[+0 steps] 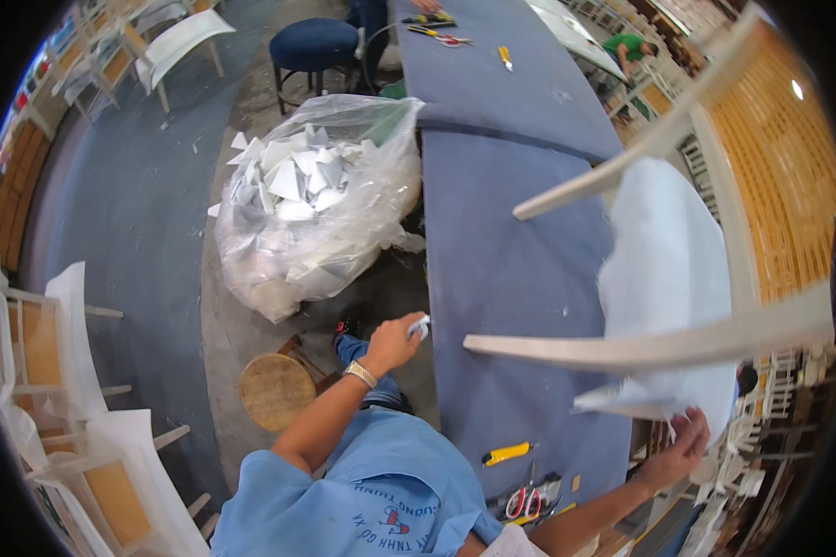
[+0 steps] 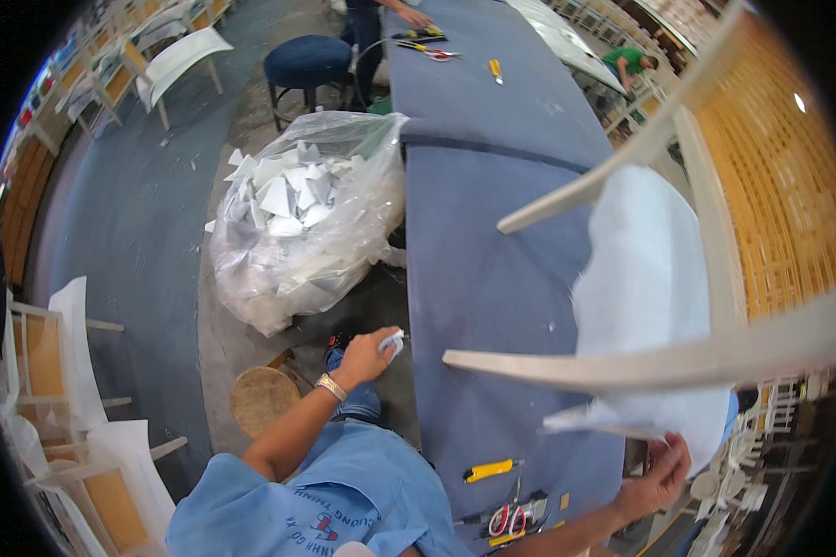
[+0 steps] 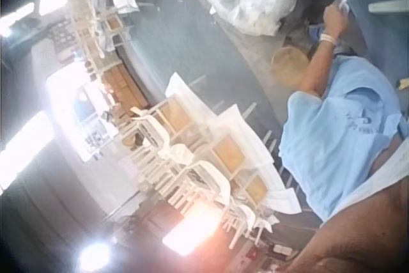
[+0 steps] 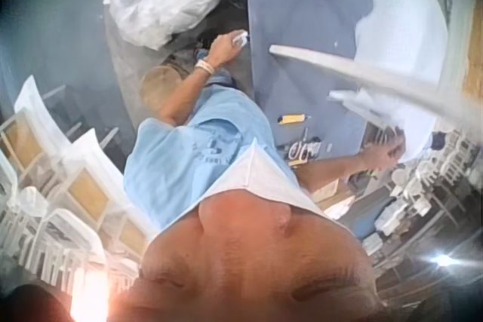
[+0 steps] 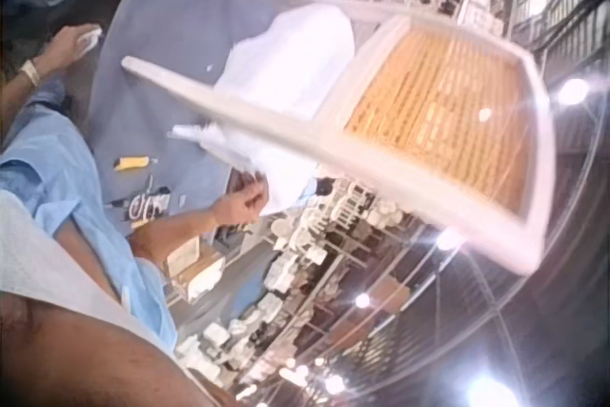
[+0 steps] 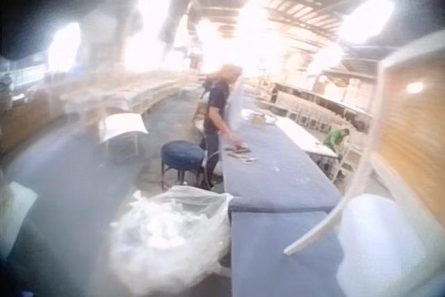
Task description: The person covers a wooden chair frame with white fabric, smoothing and stretching it over the seat. They use a pneumatic staple gun to secure the fabric to the underside of the chair and scissors to trim excess material. The person repeatedly repositions the chair to access different sides while stapling and trimming.
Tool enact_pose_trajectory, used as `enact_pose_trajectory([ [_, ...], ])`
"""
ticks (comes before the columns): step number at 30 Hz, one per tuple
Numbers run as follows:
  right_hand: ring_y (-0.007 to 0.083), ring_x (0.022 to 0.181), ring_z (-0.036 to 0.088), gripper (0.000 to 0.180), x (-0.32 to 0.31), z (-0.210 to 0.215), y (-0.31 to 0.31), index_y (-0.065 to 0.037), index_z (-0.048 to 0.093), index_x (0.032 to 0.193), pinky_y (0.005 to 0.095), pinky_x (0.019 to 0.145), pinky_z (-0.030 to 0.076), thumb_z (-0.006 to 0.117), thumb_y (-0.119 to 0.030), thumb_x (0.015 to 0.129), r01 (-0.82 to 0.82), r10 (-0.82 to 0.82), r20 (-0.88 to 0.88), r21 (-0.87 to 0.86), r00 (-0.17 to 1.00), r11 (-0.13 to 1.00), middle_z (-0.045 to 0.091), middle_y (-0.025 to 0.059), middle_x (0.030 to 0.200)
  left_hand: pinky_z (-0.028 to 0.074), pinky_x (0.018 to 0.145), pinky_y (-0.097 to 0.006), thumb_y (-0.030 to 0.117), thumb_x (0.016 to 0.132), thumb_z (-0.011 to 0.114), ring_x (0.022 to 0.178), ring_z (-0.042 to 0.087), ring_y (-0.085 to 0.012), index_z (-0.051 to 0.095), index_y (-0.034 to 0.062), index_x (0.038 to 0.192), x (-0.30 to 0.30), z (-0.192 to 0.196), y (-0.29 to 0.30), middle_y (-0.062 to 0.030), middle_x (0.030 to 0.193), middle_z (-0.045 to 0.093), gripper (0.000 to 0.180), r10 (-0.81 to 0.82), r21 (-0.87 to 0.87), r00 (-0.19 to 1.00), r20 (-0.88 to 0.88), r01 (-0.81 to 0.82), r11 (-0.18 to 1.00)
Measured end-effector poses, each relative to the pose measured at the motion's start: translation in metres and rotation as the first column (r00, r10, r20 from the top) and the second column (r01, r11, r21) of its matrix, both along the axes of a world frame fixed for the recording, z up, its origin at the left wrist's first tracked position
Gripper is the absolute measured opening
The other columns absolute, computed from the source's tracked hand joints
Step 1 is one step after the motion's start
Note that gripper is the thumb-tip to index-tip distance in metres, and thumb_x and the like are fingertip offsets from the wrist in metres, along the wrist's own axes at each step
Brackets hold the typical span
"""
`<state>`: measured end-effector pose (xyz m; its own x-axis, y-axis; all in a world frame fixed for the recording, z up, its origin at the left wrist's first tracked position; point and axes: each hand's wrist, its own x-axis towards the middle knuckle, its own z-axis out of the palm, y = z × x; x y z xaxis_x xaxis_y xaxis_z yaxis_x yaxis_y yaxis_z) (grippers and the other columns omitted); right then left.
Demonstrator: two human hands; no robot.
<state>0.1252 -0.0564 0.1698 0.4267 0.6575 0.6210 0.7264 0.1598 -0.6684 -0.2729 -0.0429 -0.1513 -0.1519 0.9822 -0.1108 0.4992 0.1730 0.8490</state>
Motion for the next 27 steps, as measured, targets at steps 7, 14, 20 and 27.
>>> enact_pose_trajectory([
  [7, 0.0236, 0.098, 0.064, 0.075, -0.006, 0.072, 0.076, 0.001, 0.057, 0.131, 0.0343, 0.085, 0.054, 0.028, -0.063, 0.106, -0.12, 0.165, -0.104, 0.346, 0.981, 0.931, 0.066, 0.0155, 0.113, 0.052, 0.093, -0.052, 0.03, 0.09, 0.071, 0.104, 0.066, -0.0471, 0.047, 0.0033, 0.146, -0.207, -0.048, 0.16, -0.0302, 0.113, 0.068, 0.067, 0.454, 0.186, 0.891, -0.01, -0.445, 0.876],
  [14, 0.0425, 0.094, 0.062, 0.055, -0.146, 0.094, 0.139, 0.001, 0.063, 0.122, 0.051, 0.082, 0.05, 0.062, -0.046, 0.094, 0.122, 0.157, -0.447, 0.535, 0.881, 0.836, 0.065, 0.0252, 0.103, 0.049, 0.102, -0.047, 0.04, 0.085, 0.075, 0.124, 0.058, -0.0445, 0.034, -0.0039, 0.151, -0.259, -0.058, 0.266, -0.0316, 0.137, 0.056, 0.089, 0.185, -0.001, 0.977, -0.103, -0.186, 0.982],
  [20, 0.0388, 0.091, 0.063, 0.059, -0.152, 0.084, 0.146, 0.001, 0.062, 0.122, 0.0473, 0.078, 0.05, 0.056, -0.051, 0.095, 0.158, 0.034, -0.414, 0.421, 0.91, 0.893, 0.065, 0.0234, 0.1, 0.046, 0.105, -0.048, 0.034, 0.089, 0.07, 0.12, 0.059, -0.0446, 0.053, -0.0027, 0.138, -0.134, -0.052, 0.228, -0.0293, 0.129, 0.061, 0.064, -0.06, -0.217, 0.98, 0.188, 0.101, 0.971],
  [27, 0.0345, 0.087, 0.063, 0.065, -0.158, 0.08, 0.141, 0.001, 0.061, 0.121, 0.0429, 0.073, 0.051, 0.049, -0.057, 0.095, 0.195, -0.031, -0.407, 0.366, 0.913, 0.91, 0.065, 0.0213, 0.096, 0.049, 0.103, -0.047, 0.032, 0.091, 0.068, 0.123, 0.057, -0.0419, 0.053, -0.0007, 0.139, -0.025, -0.006, 0.177, -0.0264, 0.13, 0.06, 0.06, -0.547, 0.001, 0.763, 0.344, 0.583, 0.813],
])
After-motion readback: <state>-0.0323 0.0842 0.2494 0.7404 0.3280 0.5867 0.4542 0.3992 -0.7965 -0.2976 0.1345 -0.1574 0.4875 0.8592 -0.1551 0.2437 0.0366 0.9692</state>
